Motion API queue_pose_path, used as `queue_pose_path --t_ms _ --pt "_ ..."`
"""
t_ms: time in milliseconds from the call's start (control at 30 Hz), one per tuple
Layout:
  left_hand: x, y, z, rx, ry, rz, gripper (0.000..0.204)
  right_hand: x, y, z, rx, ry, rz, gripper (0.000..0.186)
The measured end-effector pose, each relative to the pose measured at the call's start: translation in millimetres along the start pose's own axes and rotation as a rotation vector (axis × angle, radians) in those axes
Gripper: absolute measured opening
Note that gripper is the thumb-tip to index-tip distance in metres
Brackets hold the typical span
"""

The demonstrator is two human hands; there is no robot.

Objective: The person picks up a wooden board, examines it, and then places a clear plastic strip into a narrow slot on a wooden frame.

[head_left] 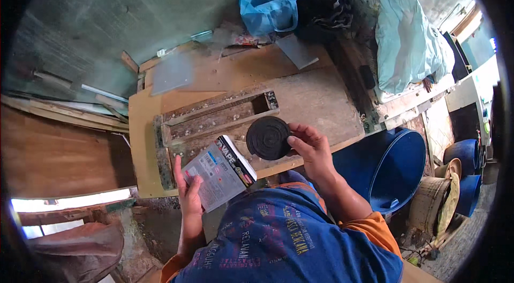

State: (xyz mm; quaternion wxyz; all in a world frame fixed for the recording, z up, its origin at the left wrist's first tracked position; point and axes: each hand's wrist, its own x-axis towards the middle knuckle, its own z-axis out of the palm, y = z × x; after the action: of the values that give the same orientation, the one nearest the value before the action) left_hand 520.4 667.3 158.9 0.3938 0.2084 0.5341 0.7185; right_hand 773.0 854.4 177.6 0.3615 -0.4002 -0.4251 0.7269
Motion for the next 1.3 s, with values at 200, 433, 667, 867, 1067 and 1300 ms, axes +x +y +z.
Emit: queue_pose_path --t_ms 200,433,667,867,1067,1300 --pt "4.3 -24.1 -21.8 0.315 -0.011 0.006 0.024 0.9 -9.3 11.7 0.104 -0.115 0.053 0.027" --pt "15.8 -10.6 23.4 0.398 -0.109 0.105 0.019 9.6 -17.0 29.6 -0.024 -0.274 0.160 0.023" --pt "24.8 -10.2 27.9 0.428 -0.378 0.082 0.028 33.9 -24.0 50.7 -0.466 -0.646 -0.049 0.024" --pt "19.5 1.0 44.9 0.433 -0.338 -0.010 0.020 36.3 -19.9 72.2 -0.642 -0.517 -0.213 0.030" --pt "15.6 -11.3 39.7 0.287 0.100 -0.029 0.019 4.9 -19.0 74.2 -0.909 -0.192 -0.592 0.029" --pt "15.1 -12.4 45.0 0.327 0.165 0.092 0.023 -8.6 6.0 78.4 -1.018 -0.176 -0.582 0.032"
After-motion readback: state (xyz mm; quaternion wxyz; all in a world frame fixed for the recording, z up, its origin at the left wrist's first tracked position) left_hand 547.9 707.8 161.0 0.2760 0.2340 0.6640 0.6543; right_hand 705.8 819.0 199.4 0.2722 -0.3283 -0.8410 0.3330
